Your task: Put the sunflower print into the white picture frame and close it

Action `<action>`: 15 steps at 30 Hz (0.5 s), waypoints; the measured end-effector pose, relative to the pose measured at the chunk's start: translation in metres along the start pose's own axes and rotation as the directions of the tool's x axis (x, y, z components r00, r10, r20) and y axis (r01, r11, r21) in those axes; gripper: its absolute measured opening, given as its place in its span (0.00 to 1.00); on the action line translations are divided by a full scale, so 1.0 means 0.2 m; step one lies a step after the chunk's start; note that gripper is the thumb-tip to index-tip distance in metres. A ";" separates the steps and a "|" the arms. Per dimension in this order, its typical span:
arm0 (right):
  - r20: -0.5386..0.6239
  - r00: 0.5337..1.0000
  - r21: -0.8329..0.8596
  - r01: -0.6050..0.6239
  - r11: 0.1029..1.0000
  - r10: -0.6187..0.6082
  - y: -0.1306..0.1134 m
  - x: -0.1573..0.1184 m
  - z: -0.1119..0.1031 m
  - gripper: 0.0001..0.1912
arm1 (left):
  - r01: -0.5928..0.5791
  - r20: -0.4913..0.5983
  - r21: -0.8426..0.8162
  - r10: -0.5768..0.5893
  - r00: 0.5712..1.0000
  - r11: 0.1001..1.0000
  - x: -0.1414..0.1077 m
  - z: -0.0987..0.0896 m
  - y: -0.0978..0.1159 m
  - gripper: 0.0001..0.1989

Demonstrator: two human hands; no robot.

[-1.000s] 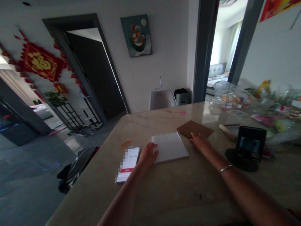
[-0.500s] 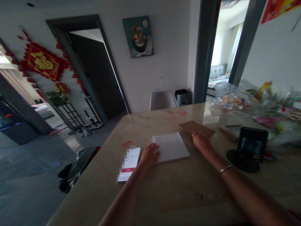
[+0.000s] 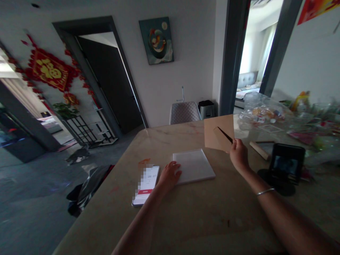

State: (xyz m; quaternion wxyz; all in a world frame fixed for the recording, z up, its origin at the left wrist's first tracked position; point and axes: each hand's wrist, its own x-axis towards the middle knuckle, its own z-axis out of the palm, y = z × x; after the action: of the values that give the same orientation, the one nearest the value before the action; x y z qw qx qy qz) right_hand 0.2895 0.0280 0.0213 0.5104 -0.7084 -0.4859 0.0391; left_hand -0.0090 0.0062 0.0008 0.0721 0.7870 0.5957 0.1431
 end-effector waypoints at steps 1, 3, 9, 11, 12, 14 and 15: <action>0.044 0.997 0.093 -0.068 0.993 0.064 0.00 0.00 0.01 0.19 | -0.001 0.001 0.001 0.001 1.000 1.000 0.00 0.00 0.00 0.17; 0.161 0.973 0.263 -0.204 0.943 0.166 0.00 -0.01 0.04 0.20 | -0.001 0.000 -0.001 0.001 1.000 1.000 0.00 0.00 0.00 0.17; 0.533 0.819 0.487 -0.503 0.714 0.213 -0.04 -0.10 0.13 0.17 | 0.024 -0.008 -0.034 -0.024 1.000 0.999 0.01 0.01 0.01 0.21; 0.644 0.735 0.455 -0.590 0.667 0.211 -0.06 -0.14 0.15 0.16 | 0.043 -0.023 -0.074 -0.044 0.999 0.996 0.01 0.01 0.01 0.25; 0.682 0.699 0.430 -0.621 0.655 0.215 -0.07 -0.16 0.16 0.15 | 0.053 -0.027 -0.102 -0.056 0.998 0.993 0.01 0.01 0.00 0.26; 0.727 0.651 0.388 -0.652 0.651 0.219 -0.08 -0.18 0.17 0.13 | 0.072 -0.034 -0.172 -0.079 0.996 0.982 0.02 0.01 0.00 0.27; 0.740 0.636 0.373 -0.658 0.653 0.219 -0.08 -0.19 0.18 0.13 | 0.083 -0.038 -0.211 -0.093 0.995 0.974 0.02 0.00 0.00 0.27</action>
State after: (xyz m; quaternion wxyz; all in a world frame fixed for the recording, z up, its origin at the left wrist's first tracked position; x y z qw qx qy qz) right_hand 0.2394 0.0250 -0.0009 0.4868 -0.5451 -0.3859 0.5631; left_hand -0.0078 0.0101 0.0014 0.1463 0.7444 0.6131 0.2204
